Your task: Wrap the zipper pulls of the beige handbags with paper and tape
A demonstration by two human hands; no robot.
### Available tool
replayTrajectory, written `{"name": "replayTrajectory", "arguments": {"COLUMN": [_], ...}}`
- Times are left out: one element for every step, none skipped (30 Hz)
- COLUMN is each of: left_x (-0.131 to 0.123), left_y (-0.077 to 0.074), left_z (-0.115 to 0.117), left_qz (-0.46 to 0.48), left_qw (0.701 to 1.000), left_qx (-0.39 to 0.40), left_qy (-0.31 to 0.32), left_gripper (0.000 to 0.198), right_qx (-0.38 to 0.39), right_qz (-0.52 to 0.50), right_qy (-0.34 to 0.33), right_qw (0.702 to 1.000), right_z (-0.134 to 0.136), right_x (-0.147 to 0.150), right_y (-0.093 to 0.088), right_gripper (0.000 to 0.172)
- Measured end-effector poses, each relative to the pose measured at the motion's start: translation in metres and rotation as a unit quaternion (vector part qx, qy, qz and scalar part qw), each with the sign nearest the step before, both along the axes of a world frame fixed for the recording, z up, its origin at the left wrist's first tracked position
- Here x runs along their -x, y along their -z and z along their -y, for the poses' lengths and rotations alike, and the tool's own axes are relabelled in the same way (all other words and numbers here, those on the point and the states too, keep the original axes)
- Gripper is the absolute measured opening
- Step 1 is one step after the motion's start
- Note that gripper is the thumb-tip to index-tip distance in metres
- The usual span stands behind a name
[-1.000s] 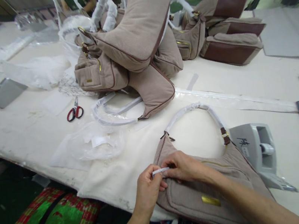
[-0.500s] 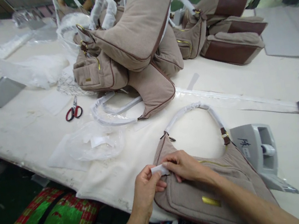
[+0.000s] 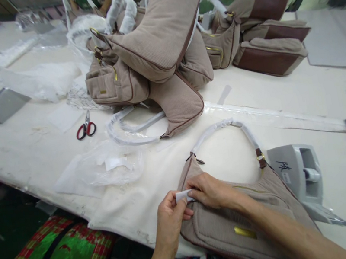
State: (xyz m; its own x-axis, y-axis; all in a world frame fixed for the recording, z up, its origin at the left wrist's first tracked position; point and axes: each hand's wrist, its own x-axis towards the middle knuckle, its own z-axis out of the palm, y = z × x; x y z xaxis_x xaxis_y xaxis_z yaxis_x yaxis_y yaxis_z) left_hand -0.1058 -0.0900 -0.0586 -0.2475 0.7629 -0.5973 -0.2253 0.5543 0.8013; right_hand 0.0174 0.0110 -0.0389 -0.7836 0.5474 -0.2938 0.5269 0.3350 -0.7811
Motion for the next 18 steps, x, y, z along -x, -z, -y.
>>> {"name": "replayTrajectory", "arguments": {"left_x": [0.001, 0.001, 0.001, 0.001, 0.001, 0.000, 0.000, -0.001, -0.003, -0.004, -0.005, -0.006, -0.007, -0.007, -0.008, -0.008, -0.008, -0.008], "left_y": [0.000, 0.001, 0.001, 0.001, 0.001, 0.002, 0.002, 0.003, 0.003, 0.004, 0.005, 0.006, 0.006, 0.007, 0.008, 0.008, 0.008, 0.008], "left_z": [0.000, 0.000, -0.001, -0.002, -0.003, -0.003, -0.004, -0.005, -0.005, -0.005, -0.004, -0.004, -0.003, -0.002, -0.001, 0.000, 0.001, 0.001], "left_qz": [0.006, 0.012, 0.016, 0.018, 0.018, 0.017, 0.014, 0.009, 0.004, -0.001, -0.005, -0.009, -0.013, -0.017, -0.021, -0.024, -0.026, -0.027], "left_qw": [1.000, 1.000, 1.000, 0.999, 0.999, 0.999, 0.999, 0.999, 0.999, 0.999, 0.999, 0.999, 0.998, 0.998, 0.998, 0.998, 0.998, 0.998], "left_qx": [0.005, 0.011, 0.018, 0.025, 0.030, 0.035, 0.037, 0.036, 0.031, 0.024, 0.017, 0.011, 0.007, 0.005, 0.003, -0.001, -0.005, -0.010], "left_qy": [-0.002, -0.005, -0.011, -0.016, -0.021, -0.025, -0.029, -0.033, -0.037, -0.042, -0.048, -0.053, -0.058, -0.061, -0.063, -0.064, -0.064, -0.064], "left_gripper": [0.018, 0.019, 0.020, 0.021, 0.021, 0.020, 0.018, 0.016, 0.014, 0.013, 0.011, 0.010, 0.008, 0.008, 0.008, 0.008, 0.008, 0.008], "right_qx": [-0.021, -0.034, -0.045, -0.056, -0.070, -0.086, -0.104, -0.121, -0.137, -0.151, -0.161, -0.169, -0.175, -0.178, -0.179, -0.178, -0.174, -0.164], "right_qz": [-0.001, 0.001, 0.004, 0.005, 0.006, 0.009, 0.013, 0.018, 0.024, 0.031, 0.037, 0.045, 0.055, 0.067, 0.082, 0.093, 0.096, 0.091], "right_qy": [-0.001, -0.002, -0.005, -0.008, -0.010, -0.011, -0.011, -0.010, -0.010, -0.009, -0.010, -0.012, -0.015, -0.021, -0.028, -0.034, -0.038, -0.040], "right_qw": [1.000, 0.999, 0.999, 0.998, 0.997, 0.996, 0.994, 0.992, 0.990, 0.988, 0.986, 0.985, 0.983, 0.982, 0.980, 0.979, 0.979, 0.981], "right_z": [0.002, 0.004, 0.006, 0.008, 0.010, 0.012, 0.015, 0.017, 0.019, 0.021, 0.023, 0.024, 0.025, 0.026, 0.026, 0.026, 0.025, 0.023], "right_x": [-0.001, -0.001, -0.002, -0.003, -0.003, -0.004, -0.004, -0.004, -0.004, -0.004, -0.003, -0.002, -0.002, -0.001, 0.000, 0.001, 0.002, 0.002], "right_y": [0.000, 0.001, 0.002, 0.004, 0.006, 0.008, 0.010, 0.012, 0.013, 0.014, 0.013, 0.011, 0.008, 0.005, 0.000, -0.004, -0.008, -0.011], "right_gripper": [0.011, 0.011, 0.011, 0.011, 0.010, 0.011, 0.011, 0.012, 0.014, 0.015, 0.016, 0.017, 0.017, 0.017, 0.016, 0.015, 0.014, 0.014]}}
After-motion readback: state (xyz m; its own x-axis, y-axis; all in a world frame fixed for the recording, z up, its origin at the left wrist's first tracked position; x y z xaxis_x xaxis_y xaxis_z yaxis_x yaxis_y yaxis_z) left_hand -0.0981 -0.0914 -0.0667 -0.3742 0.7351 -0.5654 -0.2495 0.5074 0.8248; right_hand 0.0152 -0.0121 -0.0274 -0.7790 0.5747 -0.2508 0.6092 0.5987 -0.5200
